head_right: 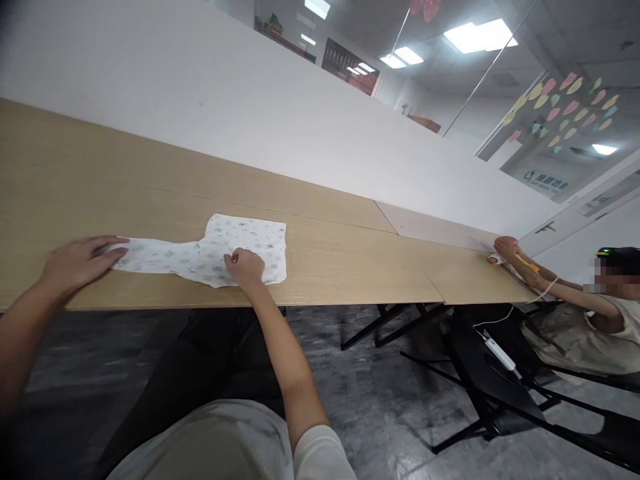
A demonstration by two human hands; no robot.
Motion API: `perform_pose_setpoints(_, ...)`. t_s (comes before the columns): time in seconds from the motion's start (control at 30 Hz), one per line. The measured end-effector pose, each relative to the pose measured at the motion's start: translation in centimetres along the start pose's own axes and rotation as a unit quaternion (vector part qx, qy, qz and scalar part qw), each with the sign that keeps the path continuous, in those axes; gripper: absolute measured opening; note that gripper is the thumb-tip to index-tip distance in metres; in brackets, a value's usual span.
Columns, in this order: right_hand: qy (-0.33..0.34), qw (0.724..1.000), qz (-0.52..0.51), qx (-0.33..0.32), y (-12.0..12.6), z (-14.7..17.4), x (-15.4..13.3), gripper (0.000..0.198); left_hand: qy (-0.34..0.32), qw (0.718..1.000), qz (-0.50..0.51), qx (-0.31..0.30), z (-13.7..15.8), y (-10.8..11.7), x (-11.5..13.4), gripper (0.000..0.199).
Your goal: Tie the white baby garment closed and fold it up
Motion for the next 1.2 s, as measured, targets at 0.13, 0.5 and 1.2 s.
perform_pose_setpoints(0.13, 0.047, 0.999, 0.018, 0.005, 0.0, 0.3, -0.2, 0.021, 0.002, 1.000, 0.015, -0.002, 0.0, 0.2, 0.1, 0.064)
perform_pose_setpoints(0.5, 0.042, 0.999, 0.002, 0.013, -0.3, 0.2, 0.1, 0.031, 0.006, 0.978, 0.194, 0.071, 0.9, 1.8, 3.0, 0.066)
perform_pose_setpoints(1.2, -0.059, 0.939, -0.338, 0.003, 1.8, -3.2, 4.3, 0.044, -0.188, 0.958, 0.211, 0.050, 4.3, -2.8, 13.5, 0.068)
Point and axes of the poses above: each hand's wrist, its own z-axis away from the middle knuckle, its own y-axis out of the back of the hand, x = y × z, the point moved 2 cm from there along -z, towards the middle knuckle, and after that the axes turned 10 degrees about -y, right-handed, at the moved point
